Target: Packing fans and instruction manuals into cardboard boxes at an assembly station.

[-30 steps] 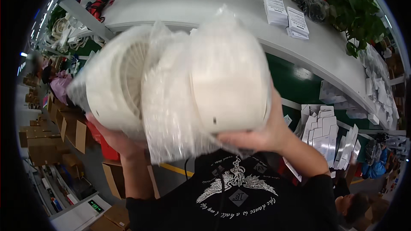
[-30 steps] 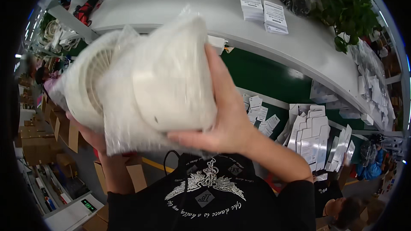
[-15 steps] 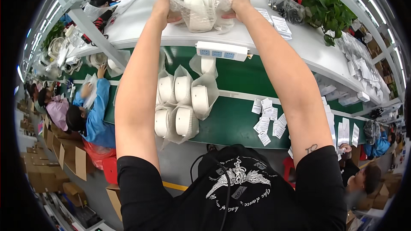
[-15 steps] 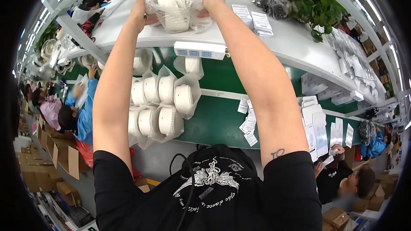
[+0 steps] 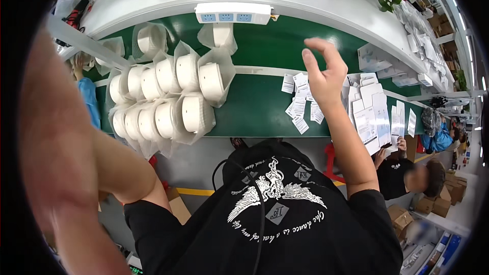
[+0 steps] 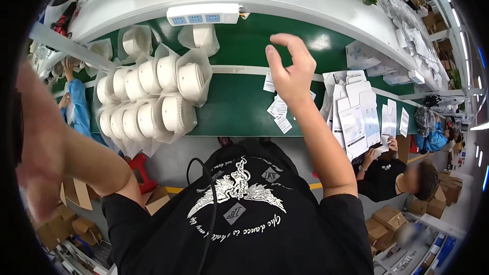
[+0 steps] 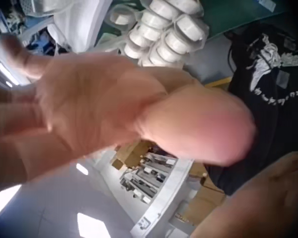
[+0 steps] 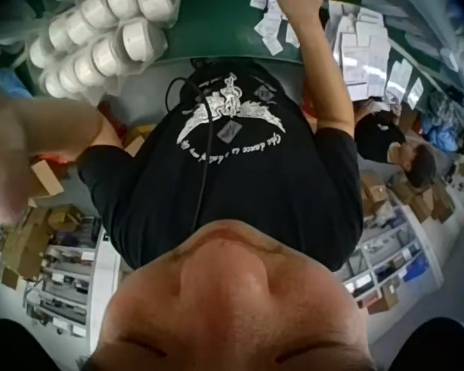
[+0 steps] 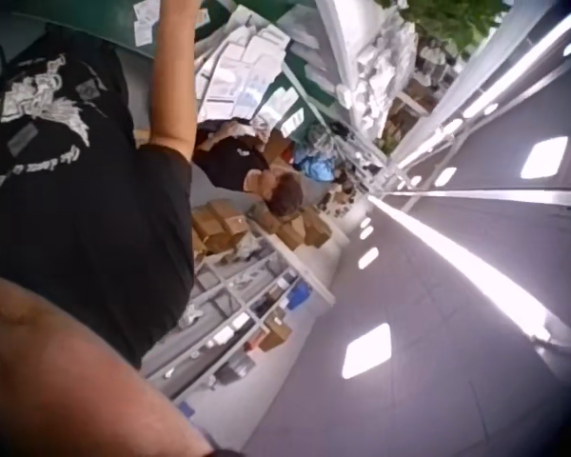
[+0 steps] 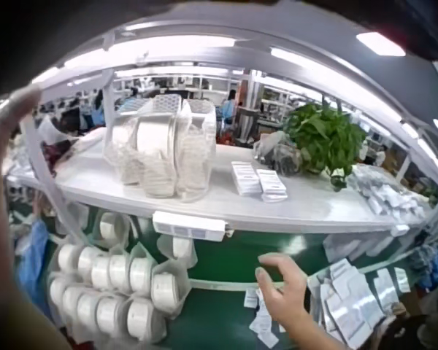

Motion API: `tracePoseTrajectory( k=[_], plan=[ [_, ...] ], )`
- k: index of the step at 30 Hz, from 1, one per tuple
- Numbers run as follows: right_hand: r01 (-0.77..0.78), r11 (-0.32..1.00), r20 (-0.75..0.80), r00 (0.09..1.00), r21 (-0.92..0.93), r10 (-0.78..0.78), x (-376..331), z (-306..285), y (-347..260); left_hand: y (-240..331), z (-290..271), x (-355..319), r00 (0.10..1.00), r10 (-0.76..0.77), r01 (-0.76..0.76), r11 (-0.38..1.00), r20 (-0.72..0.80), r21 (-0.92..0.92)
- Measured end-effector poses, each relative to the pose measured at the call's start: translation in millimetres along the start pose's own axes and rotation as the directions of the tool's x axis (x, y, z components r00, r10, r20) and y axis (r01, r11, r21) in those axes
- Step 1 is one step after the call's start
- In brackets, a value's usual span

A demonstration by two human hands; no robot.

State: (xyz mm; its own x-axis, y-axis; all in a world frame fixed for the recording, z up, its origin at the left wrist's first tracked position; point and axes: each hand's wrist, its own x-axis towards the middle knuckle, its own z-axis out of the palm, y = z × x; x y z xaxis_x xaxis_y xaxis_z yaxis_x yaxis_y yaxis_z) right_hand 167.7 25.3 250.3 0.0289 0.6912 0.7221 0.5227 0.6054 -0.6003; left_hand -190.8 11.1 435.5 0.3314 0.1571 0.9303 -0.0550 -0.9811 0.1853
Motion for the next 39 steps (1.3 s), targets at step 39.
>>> tracePoseTrajectory(
  k=[39],
  plan=[
    [-0.058, 0.539, 0.308, 0.767, -0.841, 0.562, -203, -393, 201, -13, 386, 12, 0.725, -0.666, 0.688, 0.714, -0.177, 0.132]
  ],
)
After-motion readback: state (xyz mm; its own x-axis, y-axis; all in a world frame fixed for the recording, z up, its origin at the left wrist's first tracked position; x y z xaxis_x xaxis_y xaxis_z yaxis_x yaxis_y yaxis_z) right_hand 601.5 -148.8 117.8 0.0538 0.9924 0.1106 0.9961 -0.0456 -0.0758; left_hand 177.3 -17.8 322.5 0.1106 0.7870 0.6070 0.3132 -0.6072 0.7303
